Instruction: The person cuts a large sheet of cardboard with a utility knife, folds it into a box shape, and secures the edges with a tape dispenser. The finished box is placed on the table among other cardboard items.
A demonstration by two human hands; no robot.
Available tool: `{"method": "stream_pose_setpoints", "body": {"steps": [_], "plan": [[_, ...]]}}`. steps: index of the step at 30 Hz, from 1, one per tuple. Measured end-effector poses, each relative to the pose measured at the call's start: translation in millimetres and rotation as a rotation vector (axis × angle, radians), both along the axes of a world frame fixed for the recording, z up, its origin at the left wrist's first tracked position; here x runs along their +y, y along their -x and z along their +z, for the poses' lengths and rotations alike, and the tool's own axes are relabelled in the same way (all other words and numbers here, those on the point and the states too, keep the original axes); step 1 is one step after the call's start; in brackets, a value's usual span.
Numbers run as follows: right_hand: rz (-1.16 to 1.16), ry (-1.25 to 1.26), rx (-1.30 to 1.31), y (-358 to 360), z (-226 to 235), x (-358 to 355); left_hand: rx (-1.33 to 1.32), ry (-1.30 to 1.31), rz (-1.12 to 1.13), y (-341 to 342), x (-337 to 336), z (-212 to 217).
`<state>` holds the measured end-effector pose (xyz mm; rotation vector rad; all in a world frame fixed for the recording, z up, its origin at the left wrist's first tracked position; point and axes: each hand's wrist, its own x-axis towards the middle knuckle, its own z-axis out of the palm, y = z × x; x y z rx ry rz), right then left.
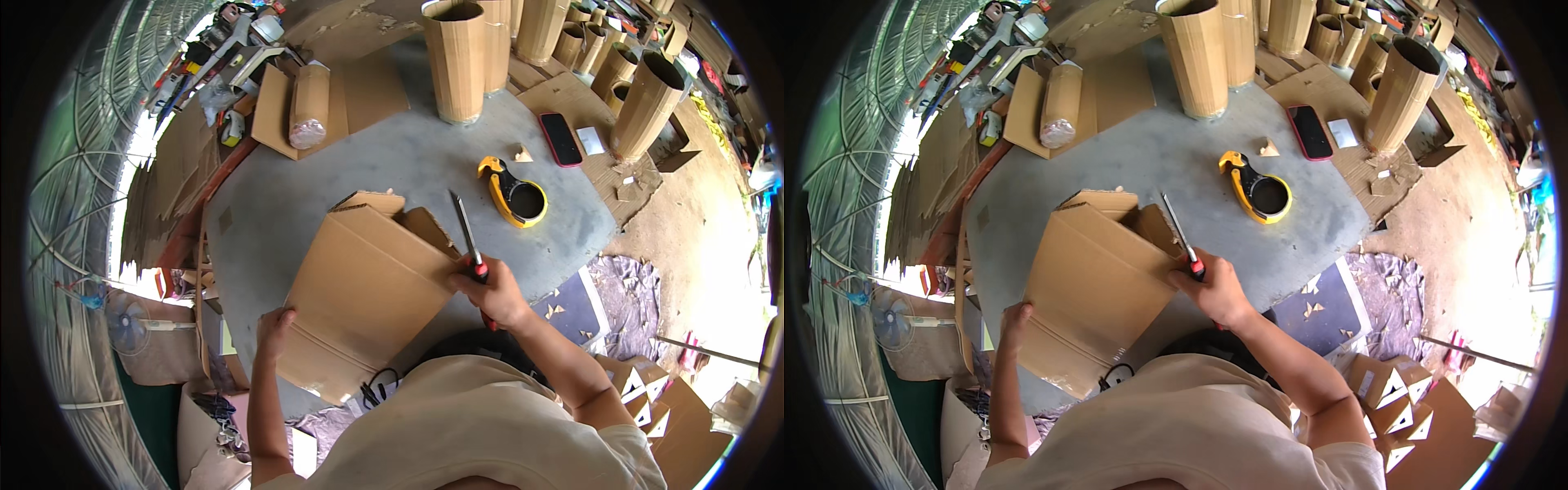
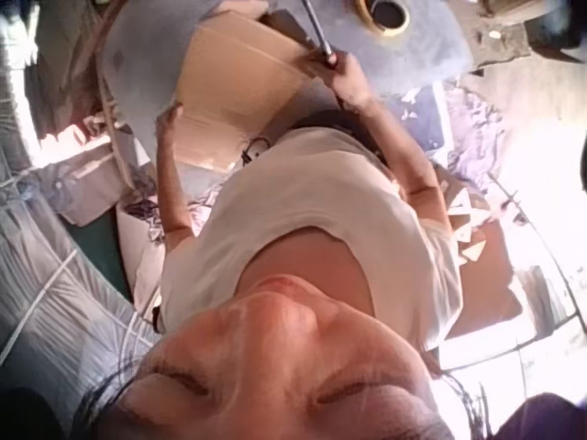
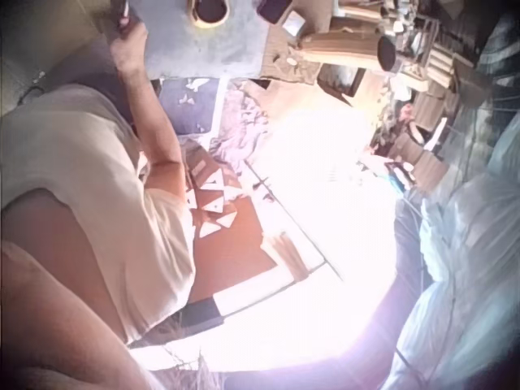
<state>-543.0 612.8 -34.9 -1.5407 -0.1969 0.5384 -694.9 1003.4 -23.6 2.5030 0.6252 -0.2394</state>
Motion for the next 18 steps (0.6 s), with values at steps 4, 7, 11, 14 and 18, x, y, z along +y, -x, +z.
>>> {"method": "stream_pose_setpoints", "body": {"steps": [4,7,11,14,18], "plan": [[-0.052,-0.051,0.264,-3.3,39.8,6.6,0.029,0.445,0.169,3.9,3.4,-43.9],[-0.009,0.095,0.321,-11.3,32.0,23.7,0.295,0.768,0.247,25.0,-2.6,-125.8],[-0.141,0.363,-0.331,-11.1,-24.0,62.2,0.243,0.343,-0.257,-27.7,-75.9,-100.1],[-0.059,0.488,-0.301,-11.2,-23.3,69.2,-0.007,0.526,-0.172,-65.6,-155.4,-34.5],[0.117,0.760,-0.281,6.5,-18.8,42.9,-0.076,-0.107,-0.234,-78.4,-178.1,-45.5]]}}
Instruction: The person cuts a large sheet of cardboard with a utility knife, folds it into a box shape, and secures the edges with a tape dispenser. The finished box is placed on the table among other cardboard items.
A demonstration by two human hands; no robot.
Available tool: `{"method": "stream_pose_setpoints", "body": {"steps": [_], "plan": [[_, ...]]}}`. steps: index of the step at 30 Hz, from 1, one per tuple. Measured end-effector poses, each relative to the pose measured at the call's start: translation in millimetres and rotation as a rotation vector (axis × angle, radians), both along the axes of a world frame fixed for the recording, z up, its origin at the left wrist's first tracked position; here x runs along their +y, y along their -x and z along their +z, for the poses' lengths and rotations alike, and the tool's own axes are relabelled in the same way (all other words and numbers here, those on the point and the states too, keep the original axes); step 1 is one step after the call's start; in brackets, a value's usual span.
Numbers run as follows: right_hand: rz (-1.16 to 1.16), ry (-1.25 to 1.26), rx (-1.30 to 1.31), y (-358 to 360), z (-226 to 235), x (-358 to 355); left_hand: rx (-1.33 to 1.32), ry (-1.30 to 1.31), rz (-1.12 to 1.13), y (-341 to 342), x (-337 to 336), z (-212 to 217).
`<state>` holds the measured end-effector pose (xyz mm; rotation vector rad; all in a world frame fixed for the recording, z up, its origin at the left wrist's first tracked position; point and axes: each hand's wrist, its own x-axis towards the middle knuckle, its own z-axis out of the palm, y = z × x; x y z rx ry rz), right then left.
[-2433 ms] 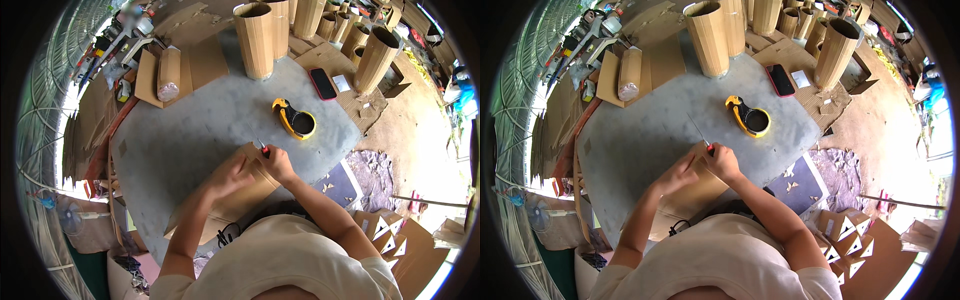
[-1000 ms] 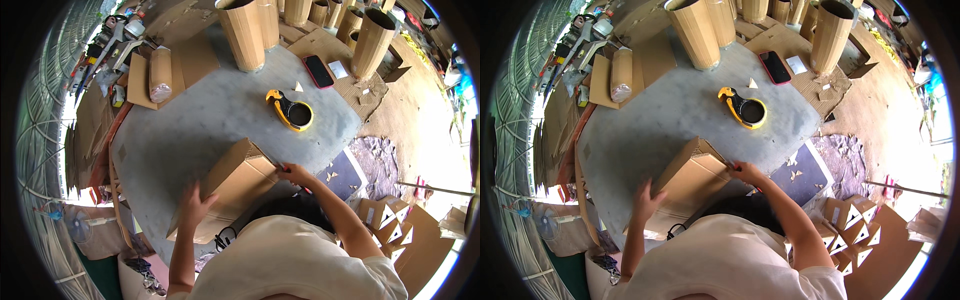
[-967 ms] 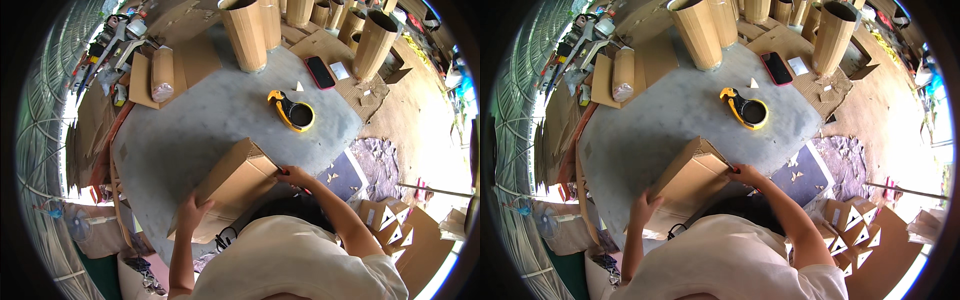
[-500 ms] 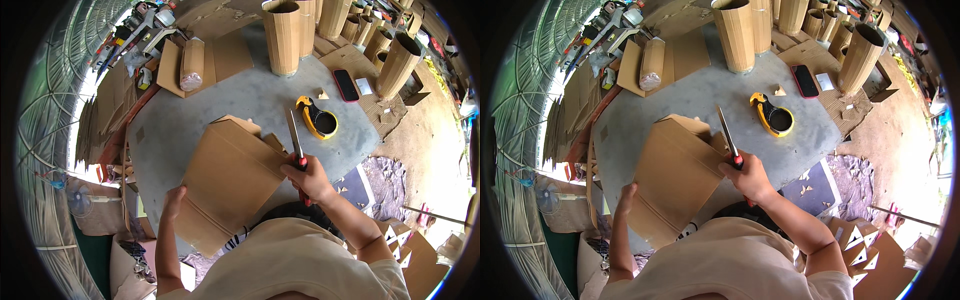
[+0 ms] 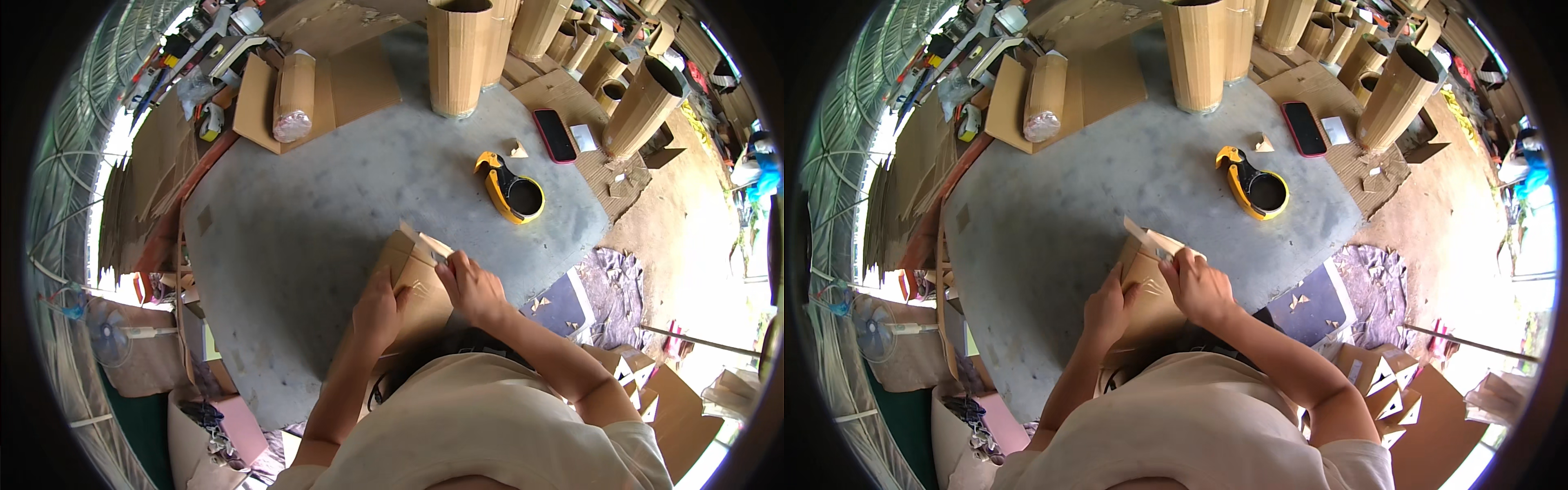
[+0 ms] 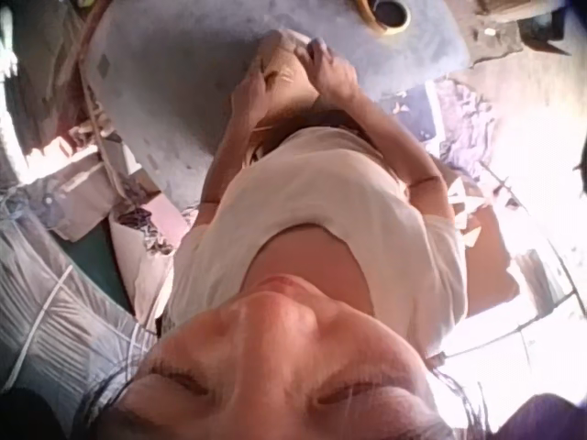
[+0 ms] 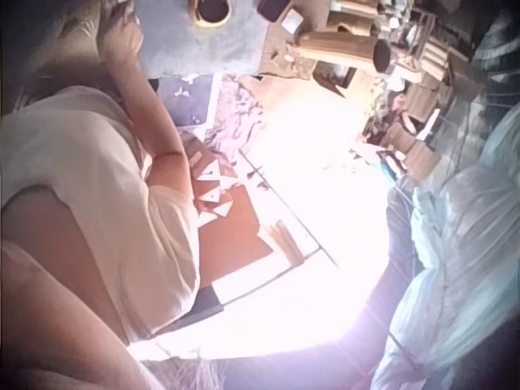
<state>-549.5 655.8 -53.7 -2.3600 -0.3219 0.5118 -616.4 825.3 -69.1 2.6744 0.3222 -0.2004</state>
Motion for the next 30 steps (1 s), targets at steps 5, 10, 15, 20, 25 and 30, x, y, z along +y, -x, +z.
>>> {"method": "stream_pose_setpoints", "body": {"steps": [5,10,15,20,25,30], "plan": [[0.091,0.138,-0.222,12.1,-5.8,17.8,-0.029,0.023,-0.025,-3.7,-1.6,3.5],[0.120,0.184,-0.284,11.0,-6.4,27.9,-0.037,0.036,-0.016,-4.8,1.0,2.4],[0.137,0.221,-0.286,8.8,-6.7,28.9,0.074,0.055,-0.002,-9.9,-4.1,13.6],[0.189,0.196,-0.275,-0.3,-19.5,20.6,0.026,0.057,0.011,-7.7,-5.3,11.9],[0.168,0.109,-0.376,-12.8,-42.2,6.4,-0.125,0.015,-0.029,-3.7,-0.7,-0.2],[0.182,0.106,-0.362,-17.9,-46.5,-3.6,-0.126,-0.014,-0.037,-2.9,-3.1,-2.7]]}}
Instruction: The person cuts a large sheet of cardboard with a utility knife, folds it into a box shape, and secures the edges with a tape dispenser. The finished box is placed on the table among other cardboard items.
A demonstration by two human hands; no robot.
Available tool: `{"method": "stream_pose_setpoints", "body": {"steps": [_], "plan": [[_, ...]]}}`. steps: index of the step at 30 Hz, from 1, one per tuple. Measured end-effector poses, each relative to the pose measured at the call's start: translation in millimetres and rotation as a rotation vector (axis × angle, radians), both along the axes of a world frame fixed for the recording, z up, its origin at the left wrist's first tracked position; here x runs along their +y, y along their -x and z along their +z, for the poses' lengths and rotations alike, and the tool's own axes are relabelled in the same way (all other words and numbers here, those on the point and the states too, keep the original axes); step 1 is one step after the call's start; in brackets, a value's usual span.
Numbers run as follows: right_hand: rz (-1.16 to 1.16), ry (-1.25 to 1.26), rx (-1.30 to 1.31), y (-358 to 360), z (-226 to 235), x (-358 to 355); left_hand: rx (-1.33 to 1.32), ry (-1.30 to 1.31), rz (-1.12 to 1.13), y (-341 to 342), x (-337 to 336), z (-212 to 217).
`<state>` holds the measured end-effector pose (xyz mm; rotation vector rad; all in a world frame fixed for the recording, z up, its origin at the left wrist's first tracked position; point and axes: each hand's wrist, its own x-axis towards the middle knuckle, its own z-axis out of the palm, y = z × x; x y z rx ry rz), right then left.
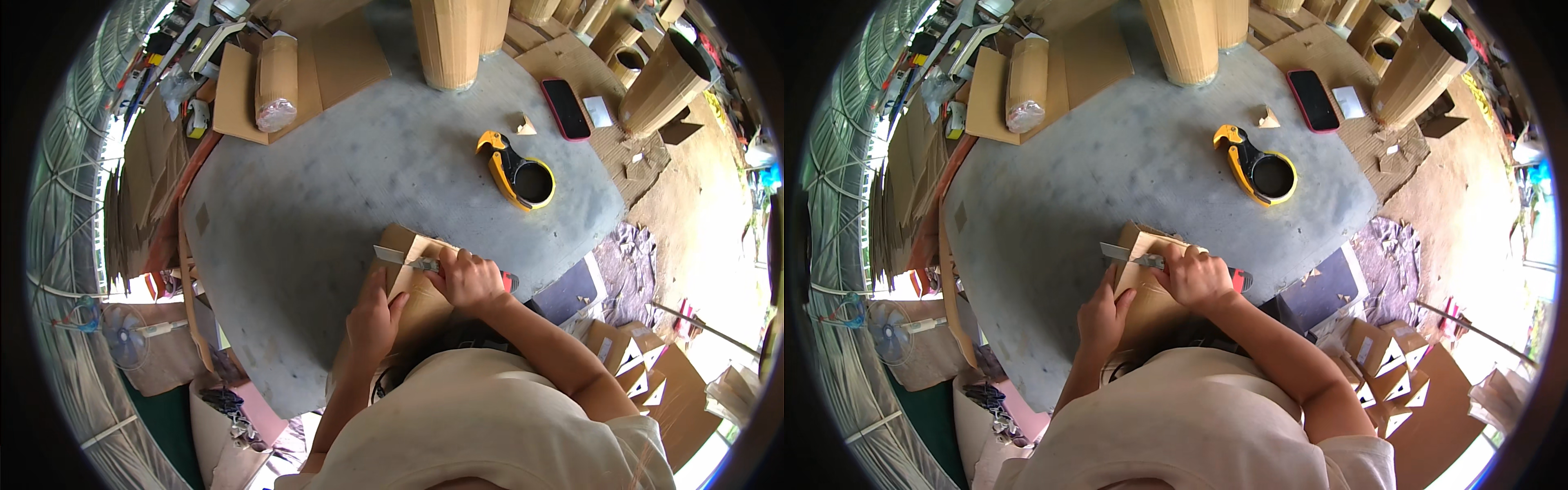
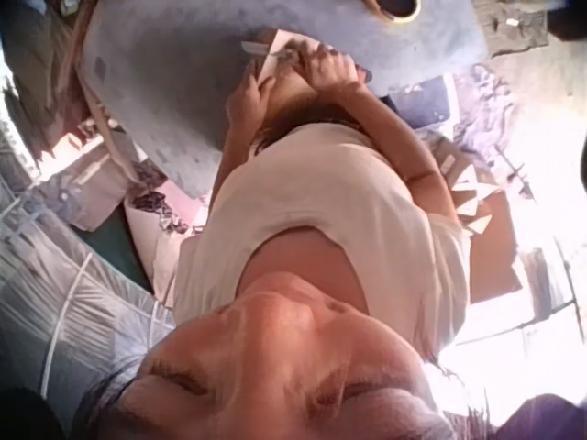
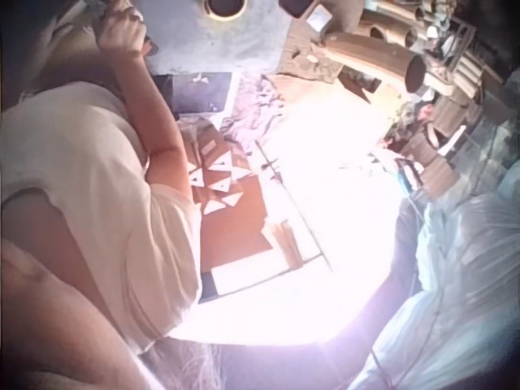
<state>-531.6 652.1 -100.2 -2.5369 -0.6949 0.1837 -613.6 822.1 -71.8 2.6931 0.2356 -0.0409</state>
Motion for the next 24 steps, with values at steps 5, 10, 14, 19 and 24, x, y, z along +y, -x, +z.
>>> {"method": "stream_pose_setpoints", "body": {"steps": [5,10,14,19,24], "plan": [[-0.451,0.279,0.247,-32.3,-22.9,-120.3,-0.033,-0.035,-0.027,4.0,2.2,7.7],[-0.708,0.166,-0.014,-59.8,9.0,-177.5,-0.024,0.036,-0.006,-2.7,-2.9,5.3],[-0.555,0.170,-0.163,-99.6,-13.2,-149.4,0.092,0.025,0.050,-2.6,-1.2,9.9],[0.077,-0.305,-0.020,-72.1,-63.1,-72.8,0.186,0.096,0.194,17.6,-0.2,19.7],[-0.020,-0.590,0.729,-34.2,-98.1,-18.6,0.123,0.107,0.326,33.0,3.9,33.1]]}}
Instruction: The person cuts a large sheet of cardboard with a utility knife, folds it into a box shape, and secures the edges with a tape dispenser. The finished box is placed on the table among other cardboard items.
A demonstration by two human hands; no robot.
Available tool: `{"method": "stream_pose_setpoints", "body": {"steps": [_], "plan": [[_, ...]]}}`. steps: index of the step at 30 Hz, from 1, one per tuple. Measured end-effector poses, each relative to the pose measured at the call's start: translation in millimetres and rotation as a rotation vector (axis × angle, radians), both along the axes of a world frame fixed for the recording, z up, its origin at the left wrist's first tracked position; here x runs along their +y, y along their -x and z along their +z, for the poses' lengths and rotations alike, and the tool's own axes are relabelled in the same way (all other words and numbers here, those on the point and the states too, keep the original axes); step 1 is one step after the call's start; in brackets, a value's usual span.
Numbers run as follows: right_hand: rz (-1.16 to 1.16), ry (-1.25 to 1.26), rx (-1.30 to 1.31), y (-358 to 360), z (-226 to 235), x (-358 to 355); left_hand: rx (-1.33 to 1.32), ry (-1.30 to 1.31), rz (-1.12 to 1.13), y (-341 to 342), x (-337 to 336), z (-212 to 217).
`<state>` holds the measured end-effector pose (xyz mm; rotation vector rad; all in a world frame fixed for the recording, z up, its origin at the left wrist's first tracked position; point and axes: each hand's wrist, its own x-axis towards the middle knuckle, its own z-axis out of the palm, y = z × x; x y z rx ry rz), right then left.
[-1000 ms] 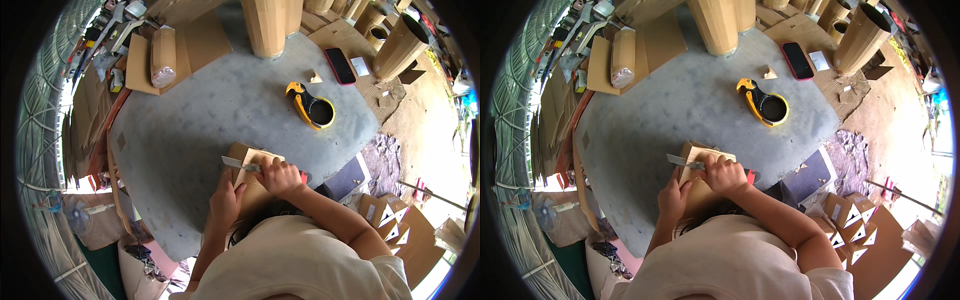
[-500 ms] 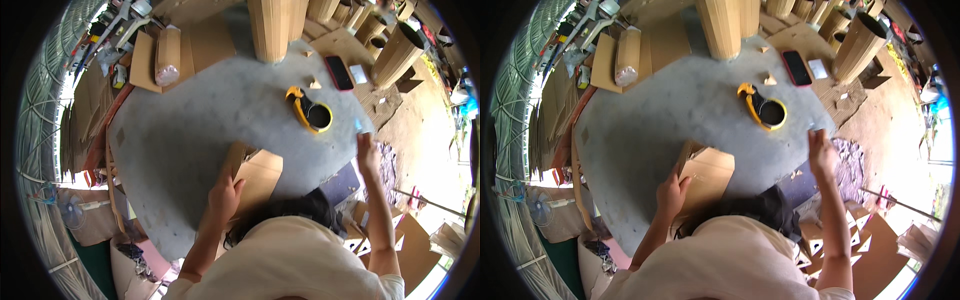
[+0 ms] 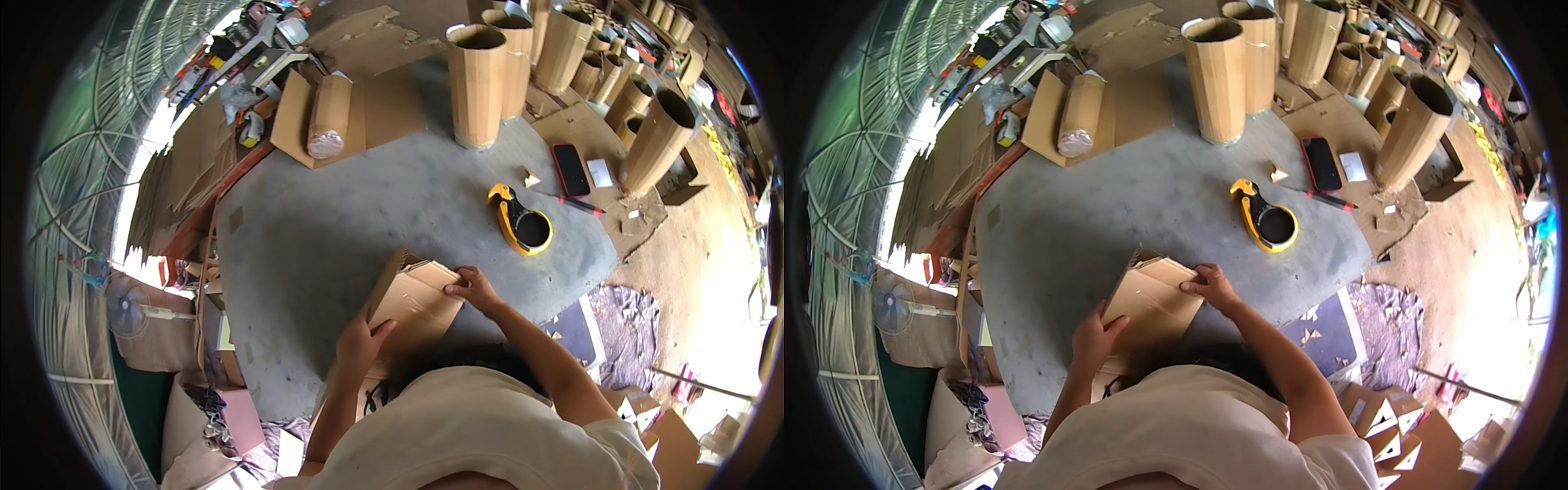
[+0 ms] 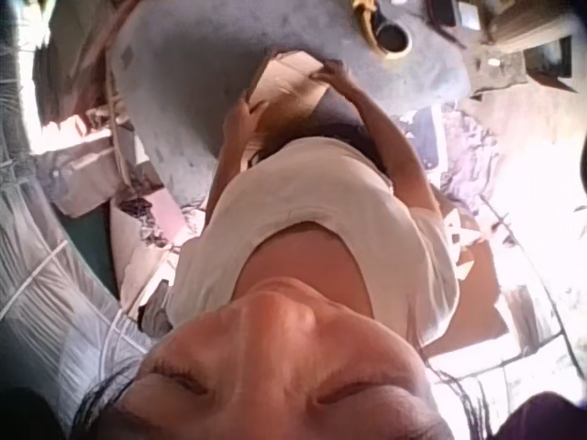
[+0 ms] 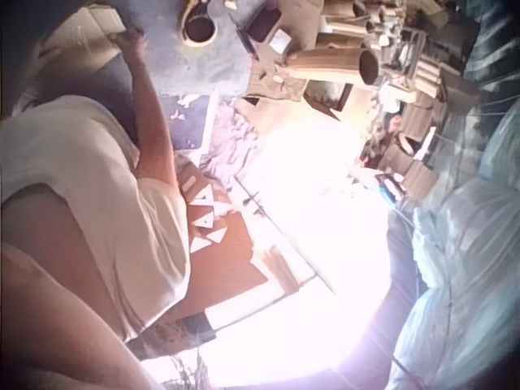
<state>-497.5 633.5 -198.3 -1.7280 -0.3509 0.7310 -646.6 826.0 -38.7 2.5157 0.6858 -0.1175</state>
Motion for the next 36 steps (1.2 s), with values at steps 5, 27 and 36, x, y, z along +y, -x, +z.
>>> {"method": "stream_pose_setpoints", "body": {"steps": [5,27,36], "plan": [[-0.054,-0.551,-0.329,22.1,166.8,26.1,-0.533,-0.196,0.122,37.9,23.8,45.4],[0.033,-0.574,0.100,86.4,299.8,17.9,-1.033,0.707,0.436,67.7,-3.3,149.3],[-0.142,-0.391,-0.167,102.1,303.9,49.9,-1.062,0.644,0.678,89.7,-9.5,144.2]]}}
